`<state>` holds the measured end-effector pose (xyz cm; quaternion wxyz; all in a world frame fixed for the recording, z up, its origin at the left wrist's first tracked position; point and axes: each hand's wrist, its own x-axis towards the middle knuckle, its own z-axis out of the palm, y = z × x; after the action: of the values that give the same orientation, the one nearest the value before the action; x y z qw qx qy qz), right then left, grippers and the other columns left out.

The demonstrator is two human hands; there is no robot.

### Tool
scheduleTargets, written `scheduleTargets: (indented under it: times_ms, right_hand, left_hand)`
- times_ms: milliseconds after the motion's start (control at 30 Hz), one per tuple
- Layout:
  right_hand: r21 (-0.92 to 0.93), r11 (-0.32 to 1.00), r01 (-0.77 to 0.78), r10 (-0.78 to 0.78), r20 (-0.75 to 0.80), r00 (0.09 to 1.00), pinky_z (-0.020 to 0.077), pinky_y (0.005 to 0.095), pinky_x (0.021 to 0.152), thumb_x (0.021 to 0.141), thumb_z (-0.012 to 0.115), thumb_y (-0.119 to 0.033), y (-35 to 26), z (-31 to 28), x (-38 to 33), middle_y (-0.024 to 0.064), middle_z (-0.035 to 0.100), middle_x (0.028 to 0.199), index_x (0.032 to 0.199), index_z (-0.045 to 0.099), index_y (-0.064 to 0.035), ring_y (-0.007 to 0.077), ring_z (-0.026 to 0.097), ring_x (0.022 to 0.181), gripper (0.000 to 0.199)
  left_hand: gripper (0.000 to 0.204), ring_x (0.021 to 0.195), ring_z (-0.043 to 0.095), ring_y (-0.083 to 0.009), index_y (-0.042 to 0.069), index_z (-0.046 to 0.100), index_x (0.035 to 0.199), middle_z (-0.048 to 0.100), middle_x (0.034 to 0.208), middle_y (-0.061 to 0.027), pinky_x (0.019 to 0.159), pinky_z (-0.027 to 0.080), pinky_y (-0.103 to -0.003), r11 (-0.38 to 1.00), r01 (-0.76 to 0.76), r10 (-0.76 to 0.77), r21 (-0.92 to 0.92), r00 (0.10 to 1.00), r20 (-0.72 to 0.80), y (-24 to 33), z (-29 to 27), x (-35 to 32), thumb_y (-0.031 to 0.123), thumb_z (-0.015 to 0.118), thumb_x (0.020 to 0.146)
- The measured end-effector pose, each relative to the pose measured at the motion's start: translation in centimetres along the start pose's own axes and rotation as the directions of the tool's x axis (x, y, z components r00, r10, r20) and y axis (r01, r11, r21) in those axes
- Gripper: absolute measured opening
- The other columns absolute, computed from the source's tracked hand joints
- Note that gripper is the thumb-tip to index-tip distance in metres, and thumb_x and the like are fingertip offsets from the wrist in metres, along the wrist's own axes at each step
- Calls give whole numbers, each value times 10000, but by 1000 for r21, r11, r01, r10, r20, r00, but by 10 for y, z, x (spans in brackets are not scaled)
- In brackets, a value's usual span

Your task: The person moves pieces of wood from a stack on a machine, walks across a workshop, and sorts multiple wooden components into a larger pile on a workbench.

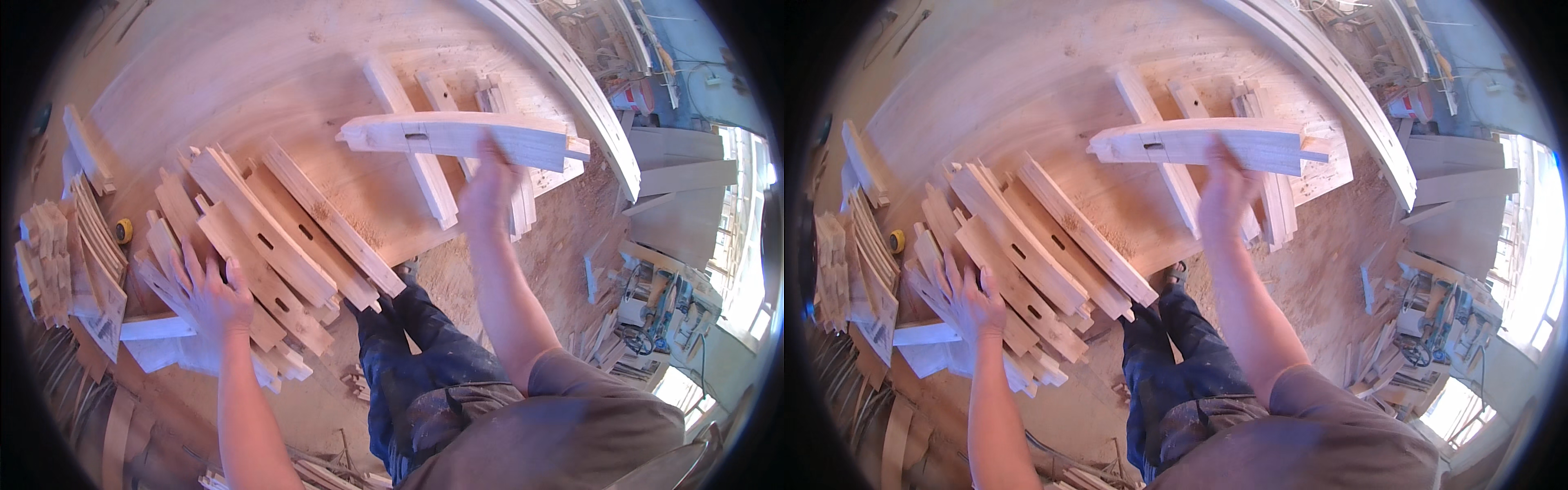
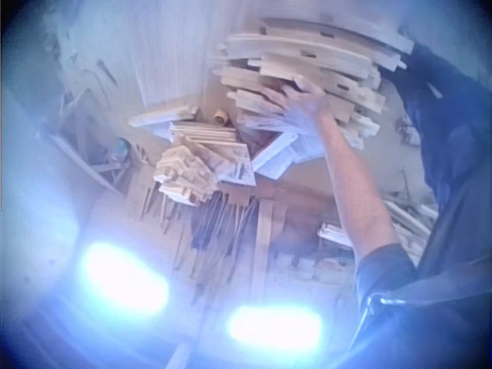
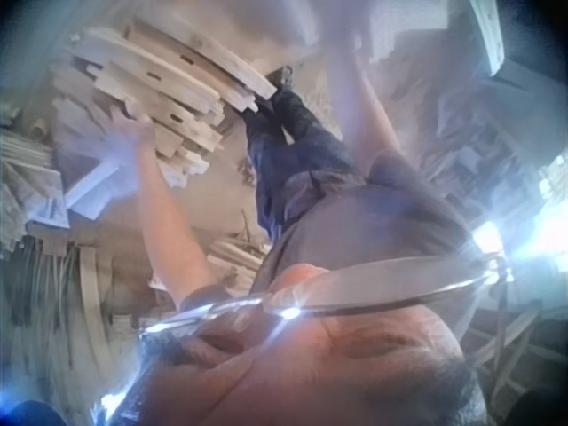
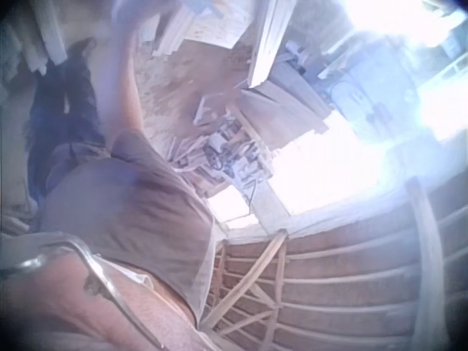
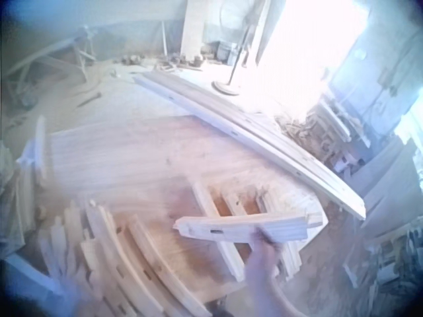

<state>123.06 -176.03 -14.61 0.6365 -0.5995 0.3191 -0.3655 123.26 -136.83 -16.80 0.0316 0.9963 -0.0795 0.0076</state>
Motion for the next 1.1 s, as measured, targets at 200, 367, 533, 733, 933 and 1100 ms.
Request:
scheduleTargets:
  times_ms: [200,367,533,733,933,1100]
  right_hand:
    - [-177,980,-87,127,229,965,511,305,769,810,757,-50,42,37,18,39,705,850,895,721,-3,150,656,833,103]
    - [-301,947,-113,263,524,810,551,373,914,740,781,15,37,27,56,123,707,1101,1350,506,26,229,693,975,669]
    - [-454,852,-262,494,526,692,544,344,884,753,782,-39,30,10,47,121,715,1026,1286,561,30,209,694,961,580]
    - [-748,663,-5,556,489,672,535,349,859,703,823,-156,42,8,0,129,707,987,1226,596,24,225,690,905,598]
    - [-783,393,483,377,616,692,543,500,816,772,645,-117,66,25,-55,228,683,993,1128,537,3,409,675,958,390]
    - [-785,308,537,361,619,698,535,507,858,747,655,-104,81,31,-72,206,661,1046,1063,520,-23,391,656,1017,353]
  left_hand:
    - [477,1510,251,-444,-52,711,1176,358,1624,-174,1228,246,-562,1000,-28,28,-3,1000,-6,-1,0,1,329,547,941]
    - [483,1501,269,-443,-61,717,1129,377,1613,-180,1227,240,-578,1000,8,-8,-20,1000,-18,3,-2,1,353,547,946]
    - [485,1496,288,-432,-52,725,1114,401,1600,-171,1224,241,-582,1000,13,-13,3,1000,3,6,-9,2,368,544,953]
    - [511,1497,289,-429,-69,733,1098,418,1592,-166,1227,236,-579,1000,2,-2,4,1000,-10,3,-5,2,378,531,957]
    - [531,1490,298,-436,-80,735,1106,413,1592,-178,1223,256,-567,1000,-11,11,1,999,-46,2,-2,1,383,519,962]
    - [505,1492,299,-433,-64,739,1094,410,1594,-176,1219,267,-563,1000,12,-12,-7,999,-41,2,-2,1,375,529,959]
